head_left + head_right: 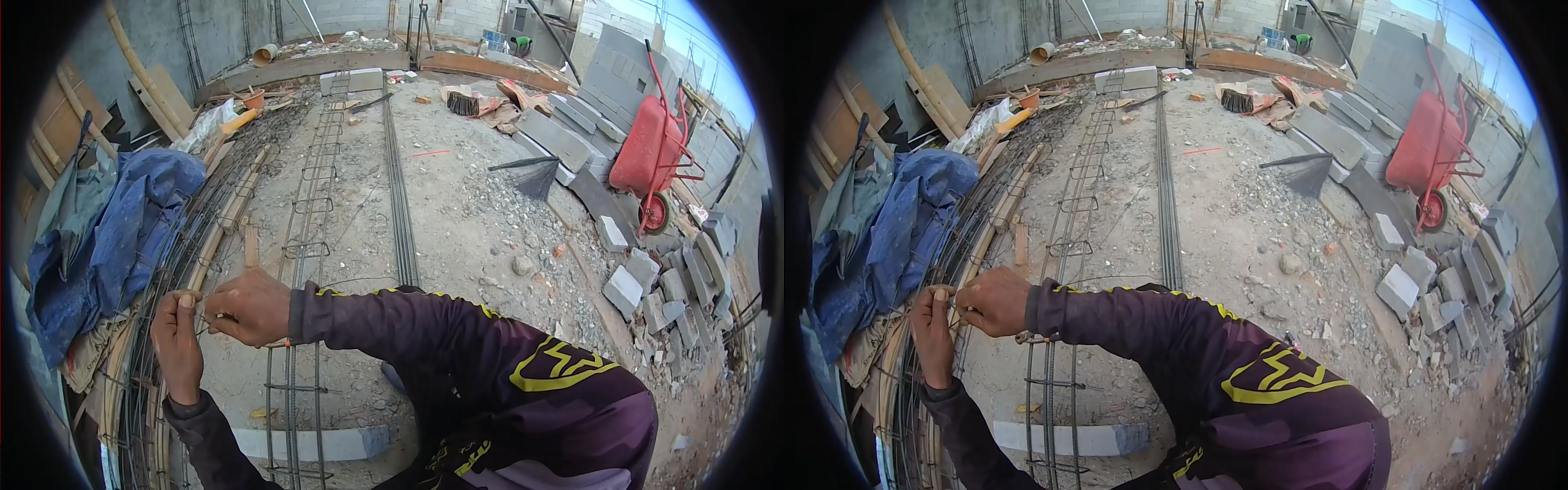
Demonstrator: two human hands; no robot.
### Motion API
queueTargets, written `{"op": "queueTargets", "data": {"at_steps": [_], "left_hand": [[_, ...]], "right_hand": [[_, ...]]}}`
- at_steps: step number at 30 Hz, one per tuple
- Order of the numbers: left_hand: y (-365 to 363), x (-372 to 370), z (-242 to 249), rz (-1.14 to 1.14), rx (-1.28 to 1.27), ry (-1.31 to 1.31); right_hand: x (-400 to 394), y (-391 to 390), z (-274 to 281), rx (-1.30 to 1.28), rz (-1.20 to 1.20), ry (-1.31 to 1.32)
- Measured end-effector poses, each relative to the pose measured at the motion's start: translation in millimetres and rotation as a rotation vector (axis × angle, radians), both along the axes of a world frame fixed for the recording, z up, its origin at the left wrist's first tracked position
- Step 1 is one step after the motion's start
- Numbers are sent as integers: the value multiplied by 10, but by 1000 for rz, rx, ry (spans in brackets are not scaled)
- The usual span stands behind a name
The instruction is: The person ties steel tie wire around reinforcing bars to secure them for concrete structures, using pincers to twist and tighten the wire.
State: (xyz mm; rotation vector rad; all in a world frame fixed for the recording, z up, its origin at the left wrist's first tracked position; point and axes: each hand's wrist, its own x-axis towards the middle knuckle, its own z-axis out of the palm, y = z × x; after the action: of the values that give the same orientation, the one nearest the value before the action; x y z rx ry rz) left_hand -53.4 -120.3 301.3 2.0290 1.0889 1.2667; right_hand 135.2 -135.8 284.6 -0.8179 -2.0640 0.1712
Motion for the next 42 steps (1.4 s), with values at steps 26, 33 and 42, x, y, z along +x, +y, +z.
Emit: {"op": "queueTargets", "data": {"at_steps": [26,33,42], "left_hand": [[-61,18,-157,-340,-371,15],[-97,-62,-117,-413,-540,42],[-93,-110,-81,-678,-681,149]], "right_hand": [[195,72,76,-73,52,10],[248,48,112,-203,89,-105],[268,-74,219,277,113,-315]]}}
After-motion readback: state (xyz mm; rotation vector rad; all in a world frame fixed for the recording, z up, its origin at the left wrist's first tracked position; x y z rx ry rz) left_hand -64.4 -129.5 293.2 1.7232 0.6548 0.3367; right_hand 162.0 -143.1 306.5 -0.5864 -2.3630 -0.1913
